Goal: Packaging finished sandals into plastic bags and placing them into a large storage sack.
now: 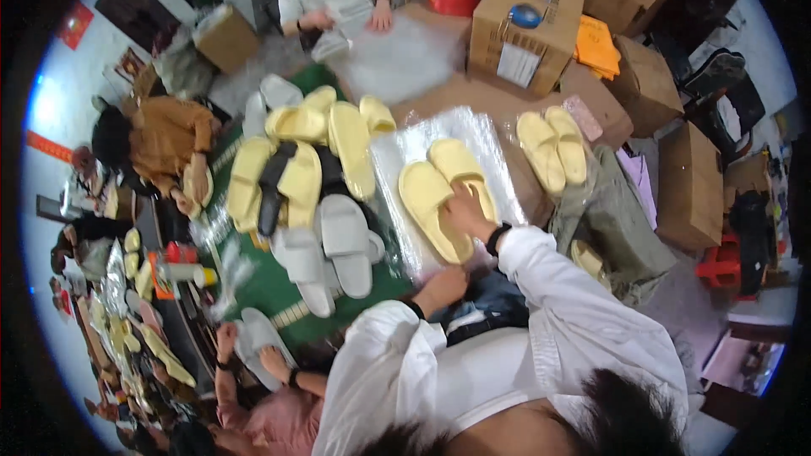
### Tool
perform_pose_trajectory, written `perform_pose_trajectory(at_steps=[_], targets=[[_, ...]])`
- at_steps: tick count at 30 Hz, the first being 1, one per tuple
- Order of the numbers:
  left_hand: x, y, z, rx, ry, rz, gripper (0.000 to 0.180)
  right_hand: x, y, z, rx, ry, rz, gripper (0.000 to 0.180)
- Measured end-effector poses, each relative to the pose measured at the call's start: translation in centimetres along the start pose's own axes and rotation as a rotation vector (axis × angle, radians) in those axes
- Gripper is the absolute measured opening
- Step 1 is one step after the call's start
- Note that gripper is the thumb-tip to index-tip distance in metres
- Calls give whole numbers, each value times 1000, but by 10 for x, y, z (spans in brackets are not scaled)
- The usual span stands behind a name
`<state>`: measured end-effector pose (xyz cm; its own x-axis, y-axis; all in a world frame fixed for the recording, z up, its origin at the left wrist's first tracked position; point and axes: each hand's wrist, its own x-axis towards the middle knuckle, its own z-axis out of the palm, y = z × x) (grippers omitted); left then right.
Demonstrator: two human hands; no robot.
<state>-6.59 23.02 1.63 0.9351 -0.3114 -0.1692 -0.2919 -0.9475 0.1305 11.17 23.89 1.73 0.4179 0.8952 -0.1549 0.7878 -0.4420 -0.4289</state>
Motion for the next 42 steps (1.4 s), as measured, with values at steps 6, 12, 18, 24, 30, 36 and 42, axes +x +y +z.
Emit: perform_pose_trajectory(at_steps=[6,12,18,24,30,36,42], targets=[[3,-13,29,-108,137,-134,27,-14,8,-12,276,470,-136,30],[16,-19,4,-199,-251,-415,59,-66,42,-51,1275,286,-20,34],[17,-24,26,-165,-161,-503,51,-108,53,-77,1068,-135,-16,31],[4,-51,34,-102,236,-561,37,-117,78,-89,954,-277,24,20],[2,-72,1,-91,264,-496,16,-124,73,-93,920,-449,-16,23],[0,-74,0,-279,361,-656,31,-116,72,-103,964,-488,113,28],[-1,-98,-16,-307,683,-767,34,-84,76,-101,751,-427,-184,34]])
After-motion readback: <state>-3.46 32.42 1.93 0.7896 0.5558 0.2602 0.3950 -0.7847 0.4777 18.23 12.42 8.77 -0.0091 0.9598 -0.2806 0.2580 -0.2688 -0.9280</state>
